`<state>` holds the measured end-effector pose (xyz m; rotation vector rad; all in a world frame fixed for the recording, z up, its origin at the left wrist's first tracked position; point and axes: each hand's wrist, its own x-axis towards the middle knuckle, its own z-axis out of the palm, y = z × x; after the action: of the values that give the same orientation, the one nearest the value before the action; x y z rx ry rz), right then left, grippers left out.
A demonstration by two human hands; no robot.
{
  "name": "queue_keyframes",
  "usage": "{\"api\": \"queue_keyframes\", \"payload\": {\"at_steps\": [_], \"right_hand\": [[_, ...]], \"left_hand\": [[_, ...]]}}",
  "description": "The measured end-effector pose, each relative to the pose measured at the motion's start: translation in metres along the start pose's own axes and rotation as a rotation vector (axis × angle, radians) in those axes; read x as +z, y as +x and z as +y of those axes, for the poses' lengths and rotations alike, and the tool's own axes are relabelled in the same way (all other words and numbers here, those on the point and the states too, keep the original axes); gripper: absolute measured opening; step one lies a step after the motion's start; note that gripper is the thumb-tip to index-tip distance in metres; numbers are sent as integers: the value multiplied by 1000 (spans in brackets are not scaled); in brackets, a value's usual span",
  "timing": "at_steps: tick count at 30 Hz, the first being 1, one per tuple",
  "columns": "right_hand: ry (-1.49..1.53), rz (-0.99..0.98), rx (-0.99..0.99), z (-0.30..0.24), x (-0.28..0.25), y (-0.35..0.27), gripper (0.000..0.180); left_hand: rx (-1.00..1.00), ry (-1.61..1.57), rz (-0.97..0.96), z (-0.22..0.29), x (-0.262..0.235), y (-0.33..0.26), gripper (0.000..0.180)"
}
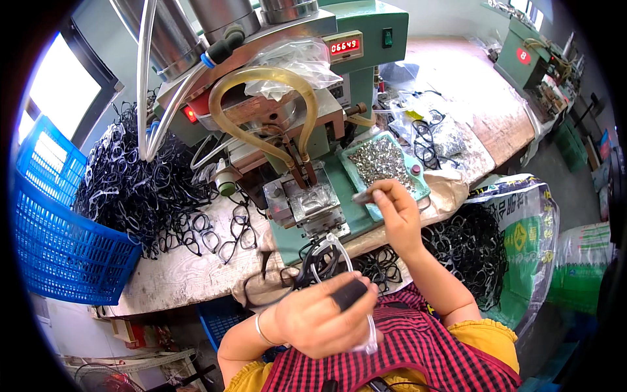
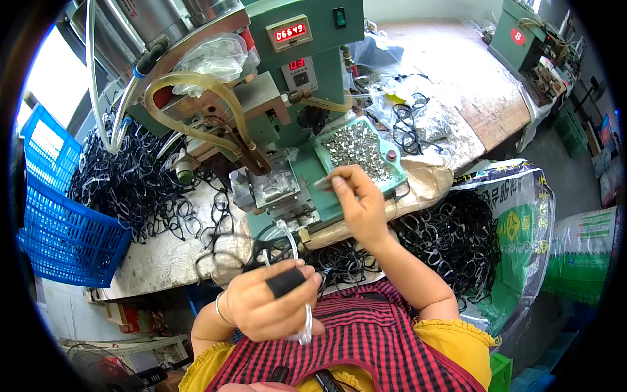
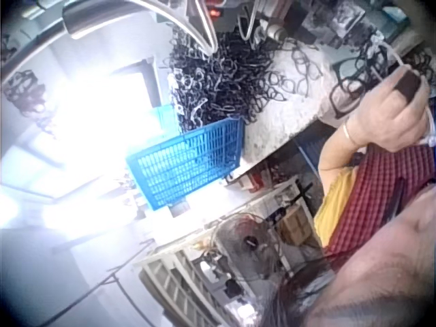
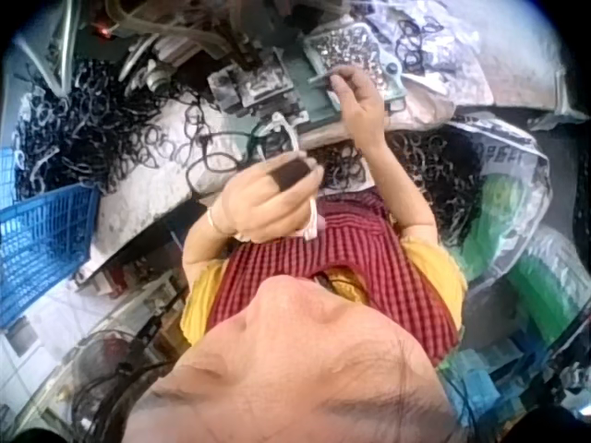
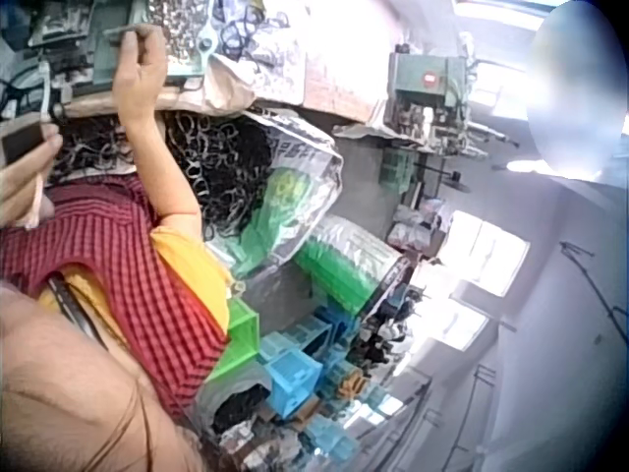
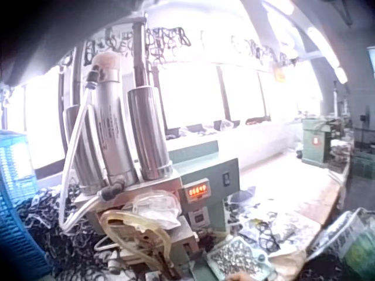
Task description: The person repeatedly picks up eyeglass frames from a pile, places them into a machine, and presses a lever to attach small metal components. The person then removes the glasses and places them on the table. The process is repeated for multiple frames.
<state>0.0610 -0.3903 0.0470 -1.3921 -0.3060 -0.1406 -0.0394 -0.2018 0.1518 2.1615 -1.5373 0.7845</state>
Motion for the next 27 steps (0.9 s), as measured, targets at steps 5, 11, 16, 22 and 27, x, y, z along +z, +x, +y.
{"api": "queue_keyframes", "payload": {"at_steps": [5, 11, 16, 22, 27], "right_hand": [[244, -132, 67, -34, 50, -12, 15], [-120, -9, -131, -27, 52, -10, 15], [-78, 216, -239, -34, 6, 28, 15], [175, 120, -176, -31, 53, 13, 14], [-2, 112, -293, -19, 56, 7, 11]], "left_hand": [[174, 67, 6, -4, 11, 8, 39], [30, 116, 113, 8, 2, -2, 37], [-372, -77, 565, 18, 6, -57, 71], [-919, -1026, 826, 7, 46, -41, 75], [-635, -330, 501, -2, 48, -30, 35]]}}
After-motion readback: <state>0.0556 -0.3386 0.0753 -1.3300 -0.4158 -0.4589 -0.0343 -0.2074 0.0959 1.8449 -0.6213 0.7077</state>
